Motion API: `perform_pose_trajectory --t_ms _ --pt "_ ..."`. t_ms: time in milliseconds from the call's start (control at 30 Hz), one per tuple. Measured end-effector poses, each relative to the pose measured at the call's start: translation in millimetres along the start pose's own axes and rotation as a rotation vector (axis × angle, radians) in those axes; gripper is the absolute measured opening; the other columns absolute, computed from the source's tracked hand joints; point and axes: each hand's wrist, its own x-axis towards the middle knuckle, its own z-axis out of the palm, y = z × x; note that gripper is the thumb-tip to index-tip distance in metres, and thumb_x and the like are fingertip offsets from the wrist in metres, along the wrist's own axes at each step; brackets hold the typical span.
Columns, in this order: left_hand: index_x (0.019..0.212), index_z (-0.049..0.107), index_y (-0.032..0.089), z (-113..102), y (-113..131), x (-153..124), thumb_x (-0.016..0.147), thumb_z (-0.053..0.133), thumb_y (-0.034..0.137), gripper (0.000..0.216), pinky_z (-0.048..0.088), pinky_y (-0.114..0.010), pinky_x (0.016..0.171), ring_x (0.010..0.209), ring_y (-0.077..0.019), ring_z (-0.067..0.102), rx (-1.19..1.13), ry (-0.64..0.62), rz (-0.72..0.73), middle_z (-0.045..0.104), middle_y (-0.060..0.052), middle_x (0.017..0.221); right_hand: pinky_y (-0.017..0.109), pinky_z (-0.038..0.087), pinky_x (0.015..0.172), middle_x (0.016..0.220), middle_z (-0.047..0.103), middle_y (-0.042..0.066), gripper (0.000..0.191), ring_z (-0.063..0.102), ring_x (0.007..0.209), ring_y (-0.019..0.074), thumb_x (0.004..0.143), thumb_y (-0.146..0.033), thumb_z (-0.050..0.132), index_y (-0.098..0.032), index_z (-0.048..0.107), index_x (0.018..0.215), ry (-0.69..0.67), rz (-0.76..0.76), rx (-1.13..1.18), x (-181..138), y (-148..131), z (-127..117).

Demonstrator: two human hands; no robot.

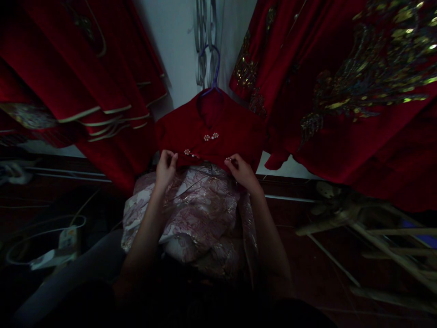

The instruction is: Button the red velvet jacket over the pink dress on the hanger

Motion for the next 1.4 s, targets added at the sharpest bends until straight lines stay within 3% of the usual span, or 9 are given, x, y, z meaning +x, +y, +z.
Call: perform_pose_trajectory --t_ms 167,367,433,667,800,933,1033,1233,1400 --pt "0.081 0.049 0.02 -23.0 38.4 -1.0 0.089 0.055 0.04 0.022 0.038 -0.02 0.059 0.062 -0.0091 0.048 -0.14 -0.214 0.066 0.052 0.002 0.072 0.033 0.051 0.088 0.098 0.068 0.005 0.026 0.064 0.091 0.0176 0.086 -0.047 0.058 -0.021 0.058 0.089 0.075 -0.001 0.266 -4.4 -33.1 -13.4" --pt "0.073 0.063 0.017 -27.3 23.0 -8.4 0.077 0.067 0.039 0.022 0.042 -0.021 0.058 0.062 -0.0108 0.056 -0.099 -0.968 -0.006 0.064 0.0 0.069 0.024 0.051 0.07 0.089 0.066 0.002 0.025 0.061 0.077 0.0126 0.087 -0.045 0.057 -0.021 0.057 0.092 -0.112 0.022 0.42 -11.6 -64.3 0.7" --pt "0.074 0.068 0.018 -20.5 10.1 -10.1 0.075 0.067 0.036 0.018 0.042 -0.021 0.058 0.062 -0.0118 0.058 -0.026 -1.072 -0.051 0.068 -0.001 0.069 0.023 0.05 0.069 0.086 0.065 0.001 0.024 0.061 0.076 0.0119 0.087 -0.044 0.057 -0.021 0.055 0.093 -0.127 0.006 0.428 -11.4 -66.4 14.5" --pt "0.063 0.061 0.018 -6.3 6.4 -11.3 0.086 0.052 0.045 0.036 0.039 -0.025 0.055 0.054 -0.014 0.055 0.263 -0.839 -0.069 0.063 -0.002 0.059 0.028 0.051 0.076 0.089 0.064 0.002 0.024 0.063 0.083 0.0145 0.081 -0.039 0.064 -0.021 0.052 0.092 -0.11 -0.088 0.355 -8.8 -49.7 62.2" --pt "0.089 0.057 0.02 -7.2 13.3 -10.4 0.075 0.066 0.031 0.02 0.046 -0.028 0.066 0.069 -0.0173 0.058 0.324 -0.591 0.112 0.062 -0.002 0.079 0.026 0.052 0.072 0.091 0.06 0.001 0.028 0.061 0.081 0.0131 0.078 -0.03 0.066 -0.022 0.051 0.1 -0.084 -0.108 0.275 -9.8 -42.0 69.1" --pt "0.106 0.054 0.02 -4.0 10.2 -12.9 0.068 0.064 0.014 0.04 0.052 -0.035 0.086 0.096 -0.0223 0.059 0.313 -0.566 0.222 0.05 -0.01 0.112 0.023 0.052 0.068 0.101 0.059 0.002 0.038 0.06 0.083 0.0119 0.077 -0.028 0.068 -0.024 0.05 0.111 -0.099 -0.145 0.324 -11.0 -45.9 63.5" --pt "0.109 0.056 0.019 -0.1 3.9 -14.2 0.067 0.067 0.015 0.043 0.05 -0.04 0.094 0.107 -0.0276 0.055 0.36 -0.545 0.227 0.044 -0.013 0.12 0.024 0.052 0.073 0.1 0.063 0.003 0.028 0.062 0.087 0.0127 0.079 -0.031 0.068 -0.023 0.058 0.103 -0.172 -0.174 0.379 -11.8 -52.9 59.9" --pt "0.099 0.061 0.018 0.9 -0.1 -10.7 0.078 0.061 0.021 0.022 0.049 -0.039 0.094 0.104 -0.0259 0.057 0.341 -0.551 0.284 0.054 -0.011 0.11 0.032 0.053 0.087 0.099 0.072 0.004 0.025 0.068 0.09 0.0157 0.079 -0.037 0.069 -0.021 0.068 0.098 -0.239 -0.096 0.469 -12.5 -59.9 70.1" --pt "0.108 0.052 0.02 -0.5 5.4 -10.7 0.075 0.064 0.023 0.035 0.05 -0.033 0.077 0.085 -0.022 0.063 0.27 -0.53 0.186 0.063 -0.006 0.096 0.029 0.054 0.084 0.102 0.073 0.004 0.024 0.069 0.089 0.0139 0.084 -0.032 0.063 -0.021 0.068 0.104 -0.204 -0.072 0.493 -8.5 -51.6 83.3"
